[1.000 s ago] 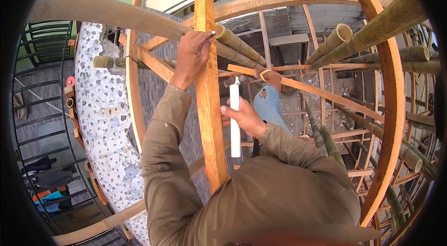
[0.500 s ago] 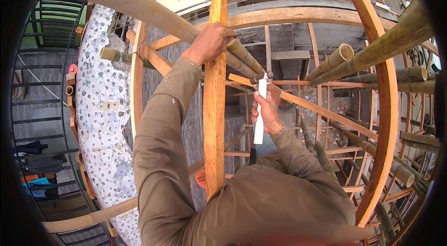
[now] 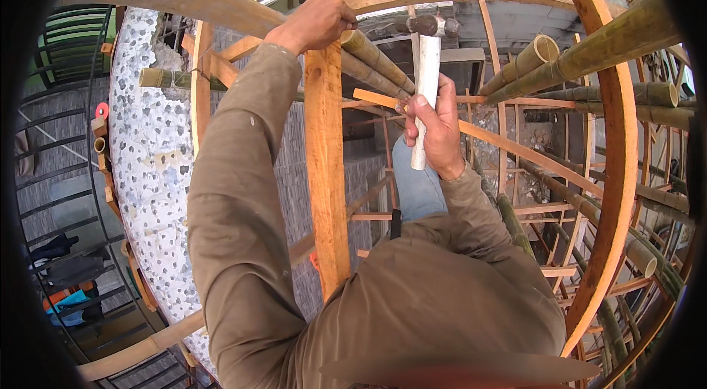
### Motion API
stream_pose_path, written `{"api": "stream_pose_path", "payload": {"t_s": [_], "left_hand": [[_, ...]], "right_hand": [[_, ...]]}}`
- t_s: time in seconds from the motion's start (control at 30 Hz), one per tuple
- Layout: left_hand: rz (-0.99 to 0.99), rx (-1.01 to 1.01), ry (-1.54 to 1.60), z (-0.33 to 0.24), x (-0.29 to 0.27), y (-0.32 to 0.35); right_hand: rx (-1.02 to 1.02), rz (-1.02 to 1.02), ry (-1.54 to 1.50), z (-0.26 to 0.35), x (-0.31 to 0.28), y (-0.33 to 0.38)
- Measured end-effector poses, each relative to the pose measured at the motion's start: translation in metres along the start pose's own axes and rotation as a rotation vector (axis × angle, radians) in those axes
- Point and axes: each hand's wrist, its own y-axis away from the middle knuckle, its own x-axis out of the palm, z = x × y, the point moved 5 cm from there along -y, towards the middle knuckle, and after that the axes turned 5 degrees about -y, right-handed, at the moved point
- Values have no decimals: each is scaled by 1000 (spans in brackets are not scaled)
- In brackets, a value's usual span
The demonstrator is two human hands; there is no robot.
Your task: The person assembles a wooden frame by positioning planks and securing them with a hammer. They repeatedly align pieces and tap them into place on a bamboo scaffold.
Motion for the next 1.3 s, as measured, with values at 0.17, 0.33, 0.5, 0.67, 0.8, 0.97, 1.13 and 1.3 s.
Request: {"api": "stream_pose_path", "payload": {"t_s": [0.17,0.33,0.5,0.67,0.8,0.97,1.13,1.3], "left_hand": [[42,-50,-26,-3,0,0],[87,-53,-108,-6,3,1],[59,-4,-138,-13,1,2],[104,-43,-168,-14,2,1],[36,10,-152,-16,6,5],[59,23,-184,-13,12,3],[48,4,-216,-17,11,5],[51,-55,-211,-18,10,6]], "right_hand": [[146,-22,35,2,-7,-6],[-167,-152,-90,24,-7,-11],[-189,-262,-214,15,2,-15],[207,14,42,0,9,-8],[-167,-197,-200,17,-4,-6],[57,-87,-87,-4,8,-16],[78,-197,-166,-8,2,-13],[124,45,193,-9,12,-15]]}}
